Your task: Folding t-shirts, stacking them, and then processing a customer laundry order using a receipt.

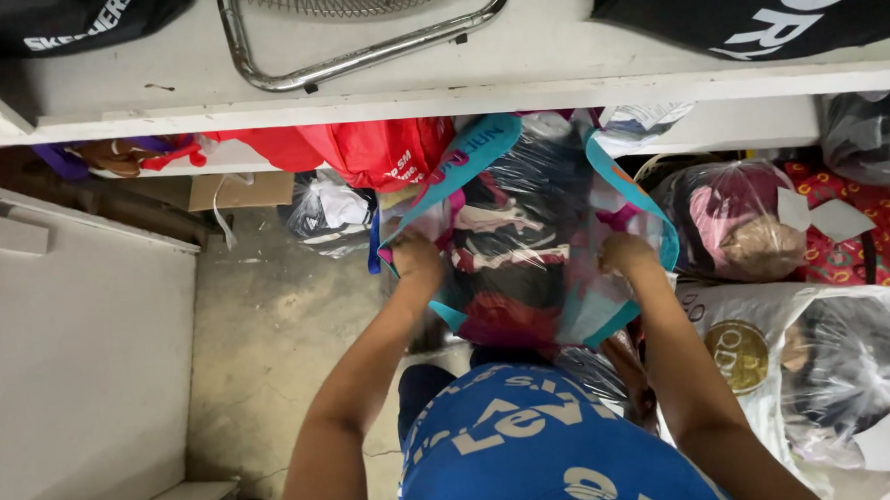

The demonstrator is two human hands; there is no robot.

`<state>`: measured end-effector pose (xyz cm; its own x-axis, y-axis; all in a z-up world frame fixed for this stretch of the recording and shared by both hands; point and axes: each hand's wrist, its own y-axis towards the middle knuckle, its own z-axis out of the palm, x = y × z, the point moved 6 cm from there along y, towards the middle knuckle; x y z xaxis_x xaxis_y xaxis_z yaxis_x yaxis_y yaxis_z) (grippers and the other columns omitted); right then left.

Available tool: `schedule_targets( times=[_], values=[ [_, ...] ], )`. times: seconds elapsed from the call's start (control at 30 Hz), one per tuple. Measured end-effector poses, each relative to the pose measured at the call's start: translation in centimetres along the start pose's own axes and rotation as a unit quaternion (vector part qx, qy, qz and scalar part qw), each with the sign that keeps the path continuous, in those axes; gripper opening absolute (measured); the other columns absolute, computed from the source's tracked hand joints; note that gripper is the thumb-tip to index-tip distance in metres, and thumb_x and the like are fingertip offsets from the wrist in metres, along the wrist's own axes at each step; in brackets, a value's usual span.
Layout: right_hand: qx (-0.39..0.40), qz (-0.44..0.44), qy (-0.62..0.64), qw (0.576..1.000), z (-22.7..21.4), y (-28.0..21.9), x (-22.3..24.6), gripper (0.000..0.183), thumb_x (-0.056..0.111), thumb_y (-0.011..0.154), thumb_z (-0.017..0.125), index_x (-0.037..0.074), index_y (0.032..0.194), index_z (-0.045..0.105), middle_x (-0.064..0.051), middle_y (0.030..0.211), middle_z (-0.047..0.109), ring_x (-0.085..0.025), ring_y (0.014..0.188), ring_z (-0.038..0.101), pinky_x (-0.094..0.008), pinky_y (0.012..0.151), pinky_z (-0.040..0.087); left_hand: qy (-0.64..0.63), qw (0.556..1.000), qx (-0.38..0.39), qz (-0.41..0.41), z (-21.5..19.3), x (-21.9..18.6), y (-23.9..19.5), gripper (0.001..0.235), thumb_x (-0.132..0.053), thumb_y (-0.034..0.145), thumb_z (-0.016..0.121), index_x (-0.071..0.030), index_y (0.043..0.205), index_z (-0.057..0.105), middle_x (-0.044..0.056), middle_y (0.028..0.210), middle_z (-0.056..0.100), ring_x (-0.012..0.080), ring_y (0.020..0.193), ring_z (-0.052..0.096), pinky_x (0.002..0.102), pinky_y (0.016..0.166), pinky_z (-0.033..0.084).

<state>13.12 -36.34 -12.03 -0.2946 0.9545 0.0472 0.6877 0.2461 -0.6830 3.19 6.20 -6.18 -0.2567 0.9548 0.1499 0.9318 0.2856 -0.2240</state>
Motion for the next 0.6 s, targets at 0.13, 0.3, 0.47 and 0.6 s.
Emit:
schedule_targets(
  times=[0.13, 0.3, 0.47, 0.6],
  values=[
    [-0.041, -0.089, 0.26, 0.961, -6.5, -8.2, 6.5, 0.041, 0.033, 0.075, 0.084, 0.007, 0.105, 0.075, -0.013, 0.104, 0.074, -0.028, 0.1, 0.067, -0.04, 0.088, 0.05, 0.03, 0.989, 0.131, 0.067, -3.1, -0.1, -2.7, 0.049, -0.032, 0.094, 0.061, -0.006, 0.135, 0.063, 0.018, 0.141, 0.06, 0.0351, 0.131, 0.056, 0.046, 0.103, 0.044],
    [0.092, -0.23, 0.567, 0.786, -11.1, -15.9, 15.1, 0.021, 0.017, 0.084, 0.083, 0.002, 0.097, 0.076, -0.01, 0.095, 0.076, -0.017, 0.091, 0.07, -0.029, 0.083, 0.053, -0.254, 0.911, 0.23, 0.23, -3.6, -1.9, -3.4, 0.031, -0.031, 0.096, 0.067, -0.013, 0.122, 0.066, 0.006, 0.108, 0.073, 0.0207, 0.095, 0.071, 0.035, 0.074, 0.058],
    [0.117, -0.34, 0.567, 0.742, -14.8, -23.9, 24.9, 0.017, 0.014, 0.084, 0.079, 0.003, 0.096, 0.076, -0.005, 0.096, 0.078, -0.014, 0.094, 0.072, -0.028, 0.087, 0.055, -0.782, 0.51, 0.309, 0.18, -15.1, -2.1, -10.5, 0.026, -0.035, 0.105, 0.06, -0.01, 0.099, 0.062, -0.004, 0.07, 0.053, 0.004, 0.055, 0.044, 0.02, 0.046, 0.033],
    [0.016, -0.368, 0.546, 0.752, -15.2, -26.9, 28.7, 0.011, 0.013, 0.089, 0.078, 0.004, 0.095, 0.078, -0.004, 0.093, 0.077, -0.013, 0.089, 0.069, -0.029, 0.083, 0.055, -0.932, 0.315, 0.156, 0.082, -17.3, 1.3, -14.2, 0.032, -0.04, 0.104, 0.057, -0.012, 0.089, 0.06, -0.009, 0.055, 0.038, 0.0029, 0.042, 0.031, 0.022, 0.039, 0.023]
  ],
)
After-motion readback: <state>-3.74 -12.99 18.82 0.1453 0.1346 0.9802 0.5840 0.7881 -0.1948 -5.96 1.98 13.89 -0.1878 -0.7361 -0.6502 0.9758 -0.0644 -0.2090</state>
